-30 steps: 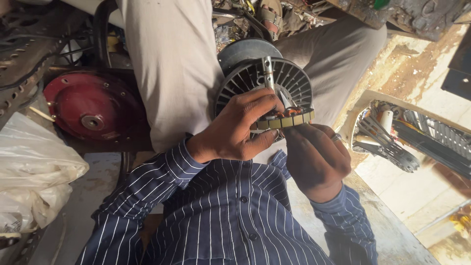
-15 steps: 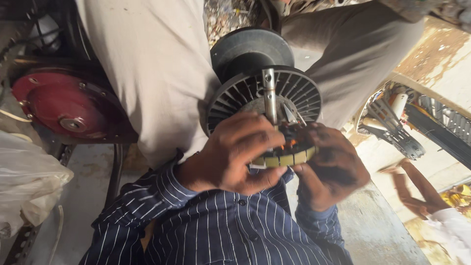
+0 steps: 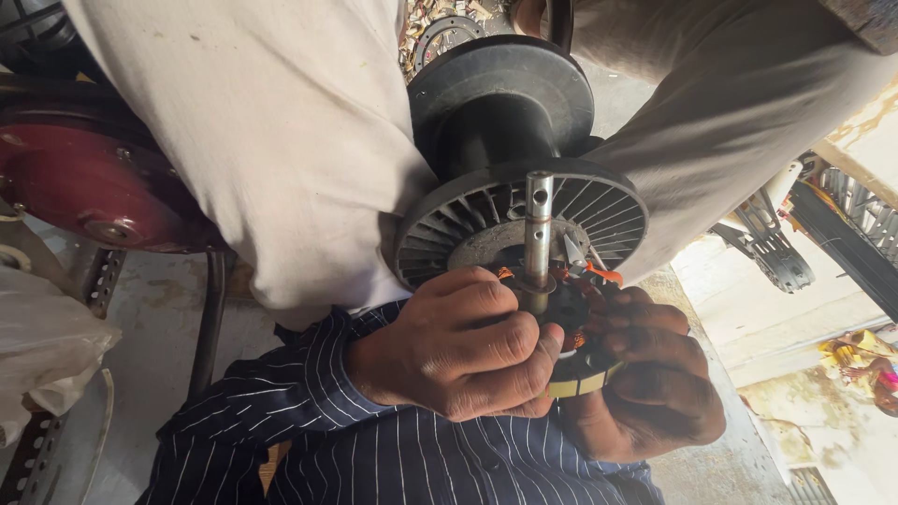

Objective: The person repairs a fan motor by inserting small white strips into the stator slots and trimming the excess material with shears.

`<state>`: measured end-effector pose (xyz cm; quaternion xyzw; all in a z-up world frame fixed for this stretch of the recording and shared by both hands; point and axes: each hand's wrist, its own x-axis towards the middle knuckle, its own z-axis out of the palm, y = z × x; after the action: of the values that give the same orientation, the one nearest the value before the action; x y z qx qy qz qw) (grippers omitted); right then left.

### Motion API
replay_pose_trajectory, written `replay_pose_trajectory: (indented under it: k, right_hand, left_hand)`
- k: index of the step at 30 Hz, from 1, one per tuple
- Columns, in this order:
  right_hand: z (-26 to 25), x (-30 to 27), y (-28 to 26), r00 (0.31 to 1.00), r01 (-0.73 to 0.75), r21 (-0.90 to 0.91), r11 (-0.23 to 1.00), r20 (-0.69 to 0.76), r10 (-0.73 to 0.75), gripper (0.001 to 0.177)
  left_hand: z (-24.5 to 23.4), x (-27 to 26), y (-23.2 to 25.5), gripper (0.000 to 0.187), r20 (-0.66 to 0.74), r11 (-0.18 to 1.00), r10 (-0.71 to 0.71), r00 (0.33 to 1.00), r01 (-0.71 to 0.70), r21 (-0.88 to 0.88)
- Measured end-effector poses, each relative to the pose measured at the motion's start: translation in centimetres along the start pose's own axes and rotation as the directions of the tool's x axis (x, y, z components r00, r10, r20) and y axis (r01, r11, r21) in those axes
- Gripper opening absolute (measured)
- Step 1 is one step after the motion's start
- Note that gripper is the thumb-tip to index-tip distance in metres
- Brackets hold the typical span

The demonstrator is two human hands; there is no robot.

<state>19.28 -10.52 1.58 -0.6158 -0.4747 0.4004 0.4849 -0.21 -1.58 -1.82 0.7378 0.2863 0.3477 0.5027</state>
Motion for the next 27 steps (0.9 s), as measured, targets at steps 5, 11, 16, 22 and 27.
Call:
replay_pose_trajectory:
  k: [5,11,16,22,27]
  right_hand:
    - [1.3,-0.3,0.7,0.988,0.047,0.036,0.998,-0.151,-0.041,0.039]
    - [2.7,-1.3,0.9,0.85,0.001,0.075,0.997,-0.526,0.039,0.043]
    - [-1.2,-4.5,0.4,0.974,-0.225,-0.492,0.841,-0.117,0.192,0.031]
    - [1.5,-5.8,1.3,0.999,0.034,-0.669,0.742,0.012,-0.035,0.04]
    - [2.1,-4.7,1.4,0.989,0.132,-0.709,0.693,0.047,-0.14,0.031]
  left_hand:
    - [0.5,-0.2,-0.3,0.026,-0.021,1.0,0.013,1.0,-0.014,-0.017]
    - [2.6,-1.0,-2.3,0.035,-0.159,0.988,0.119,0.98,-0.133,-0.082]
    - [3.2,-2.0,-2.3,0.032,-0.31,0.975,0.036,0.95,-0.101,-0.199]
    - [0.2,-4.6,0.5,0.038,-0.391,0.998,-0.065,0.918,0.055,-0.037]
    - [-0.9,-6.7,3.3,0.028,-0.433,0.991,-0.006,0.901,0.064,0.119]
